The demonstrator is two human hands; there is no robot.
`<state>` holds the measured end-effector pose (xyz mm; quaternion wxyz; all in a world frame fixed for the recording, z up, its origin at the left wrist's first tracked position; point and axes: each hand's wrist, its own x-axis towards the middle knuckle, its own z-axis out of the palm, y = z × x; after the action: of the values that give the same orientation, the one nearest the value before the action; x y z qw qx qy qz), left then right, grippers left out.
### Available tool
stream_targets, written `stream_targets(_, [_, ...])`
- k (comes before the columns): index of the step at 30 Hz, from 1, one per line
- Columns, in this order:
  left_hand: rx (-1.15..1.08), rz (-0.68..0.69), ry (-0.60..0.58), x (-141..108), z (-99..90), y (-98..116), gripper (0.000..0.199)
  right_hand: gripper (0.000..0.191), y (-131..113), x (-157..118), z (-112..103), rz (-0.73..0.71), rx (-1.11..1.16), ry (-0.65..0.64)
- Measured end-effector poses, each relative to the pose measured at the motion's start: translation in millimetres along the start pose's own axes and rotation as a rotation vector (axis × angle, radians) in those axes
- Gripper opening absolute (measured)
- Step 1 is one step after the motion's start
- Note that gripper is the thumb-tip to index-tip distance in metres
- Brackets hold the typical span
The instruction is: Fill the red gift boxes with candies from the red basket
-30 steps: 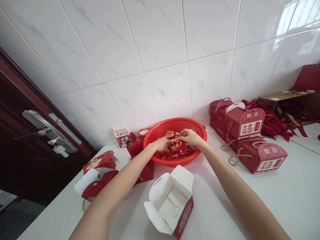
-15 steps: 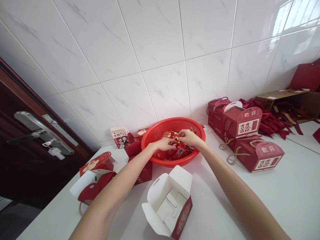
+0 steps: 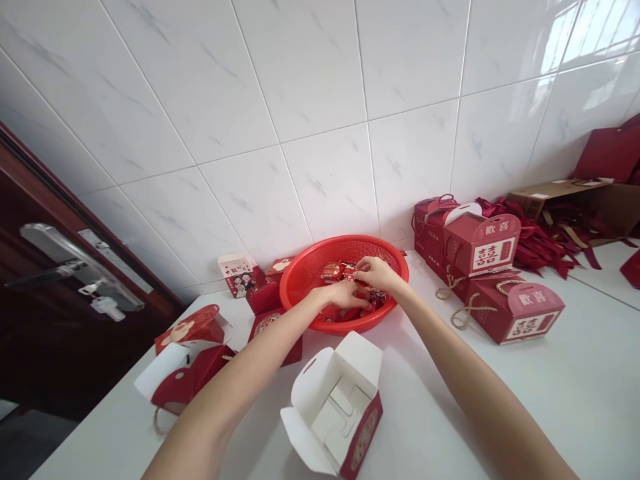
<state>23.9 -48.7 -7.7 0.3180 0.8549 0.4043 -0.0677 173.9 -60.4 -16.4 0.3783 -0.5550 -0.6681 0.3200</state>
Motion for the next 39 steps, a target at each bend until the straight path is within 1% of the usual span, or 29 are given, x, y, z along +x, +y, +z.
stream_targets(3, [-0.001,0.037,0.004,1,1.9,-3,0.017,0.007,-1,0,0,0.006,0.02,0.026])
stream_targets(5, [0.018,0.045,0.038,0,1.2,-6,0.017,0.007,0,1,0,0.009,0.042,0.032])
stream_targets(9, [0.061,0.021,0.207,-3,-6.5,-16,0.019,0.01,1,3,0,0.011,0.102,0.043])
stream_targets(11, [0.032,0.028,0.311,-6,-11.6,-20,0.022,0.013,2,3,0,0.013,0.123,0.071])
stream_targets(13, [-0.05,0.047,0.431,-8,-15.4,-23,0.025,0.017,1,3,-1,0.04,0.17,0.086])
stream_targets(14, [-0.108,0.053,0.495,-8,-16.5,-23,0.026,0.019,0,2,-1,0.069,0.221,0.074])
stream_targets(16, [-0.227,0.057,0.6,-7,-17.5,-23,0.026,0.025,-3,-1,-3,0.135,0.358,0.01])
stream_targets(18, [-0.294,0.059,0.654,-5,-17.5,-23,0.025,0.028,-6,-4,-4,0.16,0.475,-0.055])
stream_targets(19, [-0.309,0.057,0.672,-5,-17.3,-23,0.024,0.028,-7,-5,-5,0.147,0.499,-0.068])
stream_targets(20, [-0.317,0.052,0.688,-4,-17.2,-23,0.024,0.028,-8,-6,-6,0.13,0.508,-0.061])
stream_targets(22, [-0.314,0.02,0.71,-3,-16.8,-24,0.023,0.032,-9,-6,-6,0.099,0.519,0.007])
stream_targets(24, [-0.29,-0.009,0.703,-3,-15.8,-24,0.023,0.038,-7,-4,-7,0.081,0.539,0.105])
stream_targets(25, [-0.264,-0.007,0.675,-3,-14.7,-24,0.022,0.038,-6,-3,-7,0.07,0.555,0.151])
stream_targets(27, [-0.186,0.044,0.552,-4,-11.3,-22,0.02,0.032,-4,-2,-7,0.043,0.586,0.221])
stream_targets(29, [-0.09,0.145,0.387,-5,-6.0,-16,0.022,0.028,-2,0,-7,0.025,0.612,0.27])
stream_targets(30, [-0.023,0.2,0.314,-6,-2.9,-13,0.027,0.028,-1,0,-7,0.024,0.623,0.288])
stream_targets(32, [0.164,0.289,0.223,-6,3.6,-5,0.038,0.027,0,1,-7,0.03,0.636,0.308])
stream_targets(33, [0.27,0.315,0.199,-6,6.5,-2,0.044,0.027,1,1,-7,0.03,0.638,0.313])
stream_targets(35, [0.451,0.319,0.175,-5,11.2,4,0.052,0.029,2,2,-6,0.027,0.636,0.323])
stream_targets(37, [0.545,0.284,0.173,-5,14.0,8,0.056,0.031,3,3,-5,0.025,0.646,0.336])
stream_targets(39, [0.594,0.232,0.18,-5,15.3,11,0.058,0.03,4,3,-5,0.024,0.67,0.334])
